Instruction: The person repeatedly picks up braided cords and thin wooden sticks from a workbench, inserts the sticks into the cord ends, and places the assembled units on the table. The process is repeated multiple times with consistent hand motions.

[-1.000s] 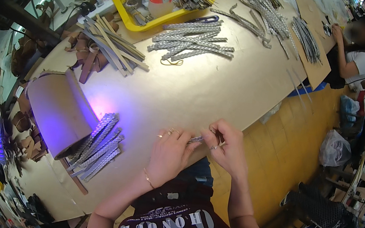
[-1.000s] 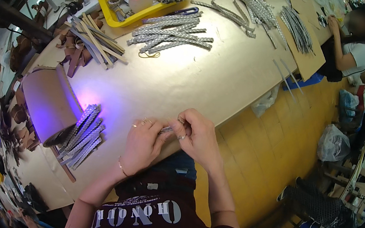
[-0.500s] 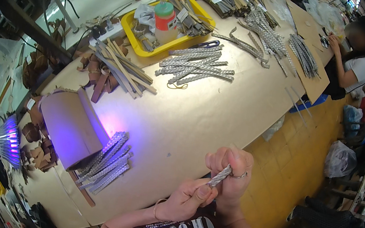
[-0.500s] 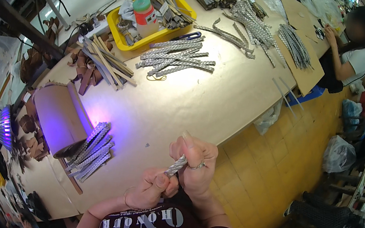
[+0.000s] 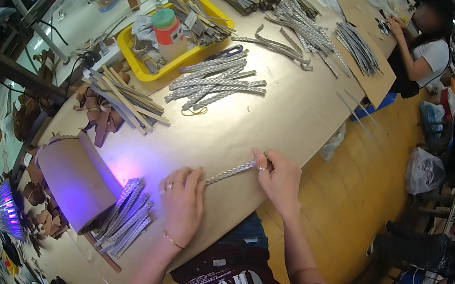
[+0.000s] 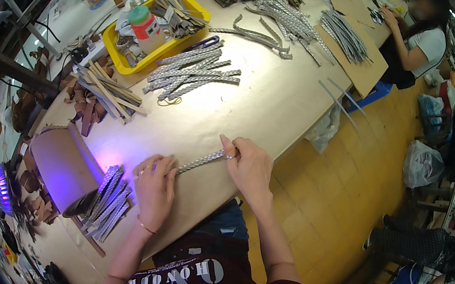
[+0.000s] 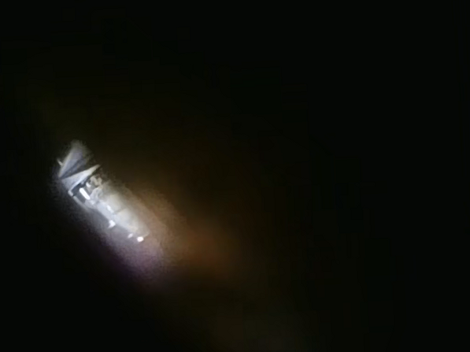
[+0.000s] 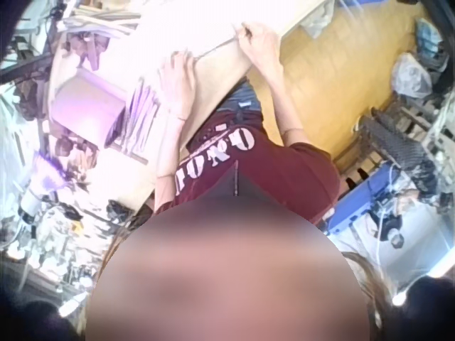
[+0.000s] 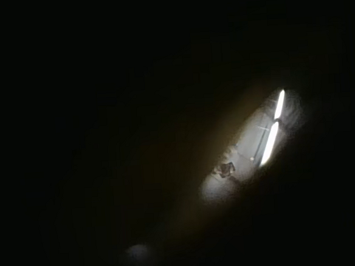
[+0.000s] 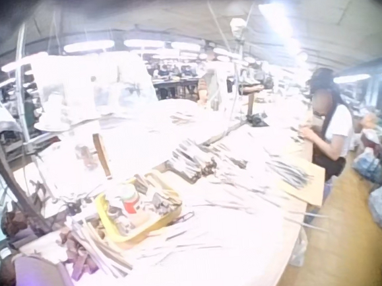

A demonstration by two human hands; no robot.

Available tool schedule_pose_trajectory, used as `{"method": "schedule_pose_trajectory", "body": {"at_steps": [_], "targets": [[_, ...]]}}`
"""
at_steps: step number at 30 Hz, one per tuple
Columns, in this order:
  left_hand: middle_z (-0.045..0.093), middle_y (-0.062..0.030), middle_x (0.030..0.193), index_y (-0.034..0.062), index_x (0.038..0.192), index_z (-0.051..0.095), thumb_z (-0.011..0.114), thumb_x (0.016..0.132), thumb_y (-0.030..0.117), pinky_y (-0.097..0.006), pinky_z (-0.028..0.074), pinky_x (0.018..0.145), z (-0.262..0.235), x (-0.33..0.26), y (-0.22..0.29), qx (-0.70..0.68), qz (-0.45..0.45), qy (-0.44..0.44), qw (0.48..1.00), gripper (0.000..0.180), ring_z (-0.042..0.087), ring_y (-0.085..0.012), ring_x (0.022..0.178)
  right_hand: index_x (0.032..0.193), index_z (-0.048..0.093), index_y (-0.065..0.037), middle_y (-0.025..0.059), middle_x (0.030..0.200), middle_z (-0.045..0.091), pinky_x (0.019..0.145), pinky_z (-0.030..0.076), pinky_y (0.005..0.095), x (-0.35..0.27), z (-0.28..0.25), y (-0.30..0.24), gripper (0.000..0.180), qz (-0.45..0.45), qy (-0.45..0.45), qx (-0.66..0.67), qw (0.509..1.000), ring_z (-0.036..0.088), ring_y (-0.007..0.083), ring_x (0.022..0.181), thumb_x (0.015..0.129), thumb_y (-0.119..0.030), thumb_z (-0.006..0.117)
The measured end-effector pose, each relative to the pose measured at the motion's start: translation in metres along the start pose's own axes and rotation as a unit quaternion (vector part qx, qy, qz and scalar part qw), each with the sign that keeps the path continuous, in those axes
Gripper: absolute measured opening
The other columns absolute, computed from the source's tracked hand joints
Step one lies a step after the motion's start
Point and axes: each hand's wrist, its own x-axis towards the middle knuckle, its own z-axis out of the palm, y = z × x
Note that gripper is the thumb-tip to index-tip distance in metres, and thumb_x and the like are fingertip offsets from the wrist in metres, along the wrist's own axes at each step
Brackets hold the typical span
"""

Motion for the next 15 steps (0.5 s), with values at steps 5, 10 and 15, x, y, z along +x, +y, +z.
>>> {"method": "schedule_pose_trajectory", "body": {"at_steps": [5, 10, 15], "targets": [[0.029, -0.0188, 0.157, 0.0024, 0.147, 0.039, 0.064, 0.090, 0.035, -0.054, 0.017, 0.118, 0.024, -0.030, 0.022, 0.049, 0.051, -0.081, 0.994, 0.070, 0.023, -0.0411, 0.145, 0.073, 0.062, -0.004, 0.0157, 0.070, 0.064, 0.063, 0.049, 0.0452, -0.001, -0.009, 0.016, 0.047, 0.088, -0.054, -0.161, 0.982, 0.064, 0.0378, 0.068, 0.097, -0.044, 0.055], [0.028, -0.0146, 0.159, 0.0051, 0.151, 0.034, 0.060, 0.091, 0.047, -0.052, 0.020, 0.118, 0.037, -0.037, 0.020, 0.039, 0.047, -0.120, 0.991, 0.077, 0.026, -0.0352, 0.146, 0.088, 0.069, -0.002, 0.0200, 0.085, 0.068, 0.072, 0.051, 0.0441, 0.047, -0.061, 0.093, 0.046, 0.168, 0.140, -0.196, 0.956, 0.067, 0.0368, 0.082, 0.098, -0.044, 0.054], [0.028, -0.0146, 0.159, 0.0077, 0.150, 0.037, 0.061, 0.092, 0.045, -0.053, 0.022, 0.116, 0.040, -0.046, 0.015, 0.034, 0.055, -0.091, 0.994, 0.073, 0.026, -0.0348, 0.146, 0.096, 0.070, -0.002, 0.0185, 0.093, 0.071, 0.074, 0.050, 0.0422, 0.134, -0.109, 0.213, 0.051, 0.154, 0.138, -0.291, 0.934, 0.067, 0.0349, 0.084, 0.097, -0.050, 0.052]]}}
